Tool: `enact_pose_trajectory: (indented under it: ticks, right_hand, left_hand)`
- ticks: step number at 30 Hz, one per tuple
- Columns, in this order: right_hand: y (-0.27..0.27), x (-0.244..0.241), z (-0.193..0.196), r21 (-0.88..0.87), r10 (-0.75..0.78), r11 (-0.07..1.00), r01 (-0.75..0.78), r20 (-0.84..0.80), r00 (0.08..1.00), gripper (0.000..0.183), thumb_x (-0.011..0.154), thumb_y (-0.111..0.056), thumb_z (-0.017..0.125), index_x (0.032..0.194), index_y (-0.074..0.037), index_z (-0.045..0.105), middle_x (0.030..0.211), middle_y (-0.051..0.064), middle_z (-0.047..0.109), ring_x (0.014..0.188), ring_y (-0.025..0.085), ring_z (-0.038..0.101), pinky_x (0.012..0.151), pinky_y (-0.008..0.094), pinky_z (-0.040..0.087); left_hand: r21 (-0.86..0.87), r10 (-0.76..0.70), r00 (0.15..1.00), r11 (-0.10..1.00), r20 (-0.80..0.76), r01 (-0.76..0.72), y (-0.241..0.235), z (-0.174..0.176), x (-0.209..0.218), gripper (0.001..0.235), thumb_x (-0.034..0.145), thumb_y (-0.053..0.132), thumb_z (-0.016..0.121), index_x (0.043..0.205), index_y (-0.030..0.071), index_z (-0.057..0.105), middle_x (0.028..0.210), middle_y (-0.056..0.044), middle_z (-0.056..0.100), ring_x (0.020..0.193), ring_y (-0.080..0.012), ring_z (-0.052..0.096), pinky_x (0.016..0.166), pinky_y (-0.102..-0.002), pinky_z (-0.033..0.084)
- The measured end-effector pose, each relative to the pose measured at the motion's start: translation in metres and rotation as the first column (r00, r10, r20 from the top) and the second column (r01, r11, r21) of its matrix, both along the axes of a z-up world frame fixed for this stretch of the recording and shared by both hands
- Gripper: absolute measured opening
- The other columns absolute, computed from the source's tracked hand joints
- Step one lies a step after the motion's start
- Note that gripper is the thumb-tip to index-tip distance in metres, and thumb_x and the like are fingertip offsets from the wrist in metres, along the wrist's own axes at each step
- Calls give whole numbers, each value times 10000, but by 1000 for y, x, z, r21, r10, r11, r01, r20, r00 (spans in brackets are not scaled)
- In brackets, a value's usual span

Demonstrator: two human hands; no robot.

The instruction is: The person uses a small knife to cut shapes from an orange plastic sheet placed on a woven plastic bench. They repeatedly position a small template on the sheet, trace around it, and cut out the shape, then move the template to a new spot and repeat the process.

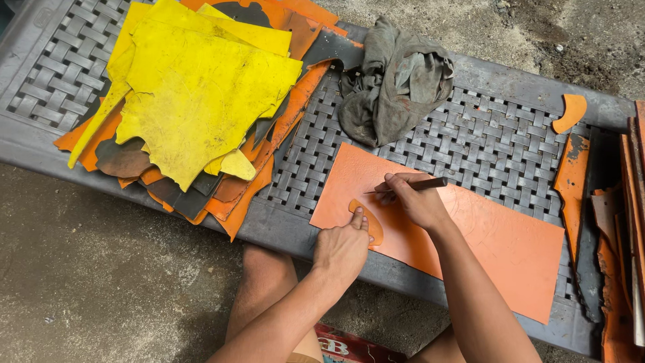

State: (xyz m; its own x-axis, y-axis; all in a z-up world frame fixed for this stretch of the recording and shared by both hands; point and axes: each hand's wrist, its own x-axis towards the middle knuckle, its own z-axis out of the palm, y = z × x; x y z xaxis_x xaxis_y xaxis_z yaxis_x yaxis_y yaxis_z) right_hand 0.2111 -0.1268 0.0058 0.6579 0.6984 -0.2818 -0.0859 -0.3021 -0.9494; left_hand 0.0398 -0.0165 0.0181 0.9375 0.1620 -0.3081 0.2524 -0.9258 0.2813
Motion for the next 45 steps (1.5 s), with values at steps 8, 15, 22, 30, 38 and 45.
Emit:
enact_pose_trajectory:
  ticks: [8,15,22,30,38,45]
  right_hand:
    - [7,-11,-6,67,50,997,-46,-59,997,385,1038,-206,521,965,94,752,896,141,798,791,174,733,784,312,594]
    - [2,-18,-17,73,28,997,-29,3,1000,372,1042,-210,530,979,78,757,910,140,798,831,175,720,813,316,583]
    - [2,-21,-14,39,-27,999,26,46,999,367,1038,-252,553,999,41,771,918,138,798,849,194,735,820,328,593]
    - [-15,-55,6,-16,57,998,-65,707,705,181,774,-113,820,932,-109,733,1124,43,750,1106,265,666,943,376,515]
    - [-14,-49,-3,-42,121,990,-133,736,666,208,718,-120,849,890,-144,736,1113,-2,770,1101,240,665,977,391,473]
    - [-17,-49,-6,-42,132,988,-148,732,669,225,699,-94,837,891,-140,731,1105,12,761,1102,248,668,976,397,478]
  left_hand:
    - [-14,6,993,1000,-118,-7,-2,10,-4,490,1007,209,484,1445,-10,506,1607,-165,351,713,-302,763,624,-440,613]
    - [2,35,999,999,11,-35,-6,4,-9,475,1019,280,489,1391,-3,571,1562,-155,431,747,-305,758,701,-458,607]
    - [-45,46,999,998,-26,-47,-8,-4,-11,469,1048,302,468,1375,-14,584,1531,-169,464,717,-273,761,663,-430,612]
    - [-76,58,996,996,70,-53,-6,-11,-19,447,1044,310,508,1339,-4,627,1506,-197,489,624,-249,741,671,-407,592]
    - [-128,70,988,990,137,-53,-3,-11,-23,429,1014,304,564,1314,13,664,1488,-190,530,635,-218,731,640,-365,552]
    - [-154,89,981,986,174,-63,-4,-13,-26,416,1000,299,581,1291,20,684,1480,-176,552,623,-223,729,646,-367,547]
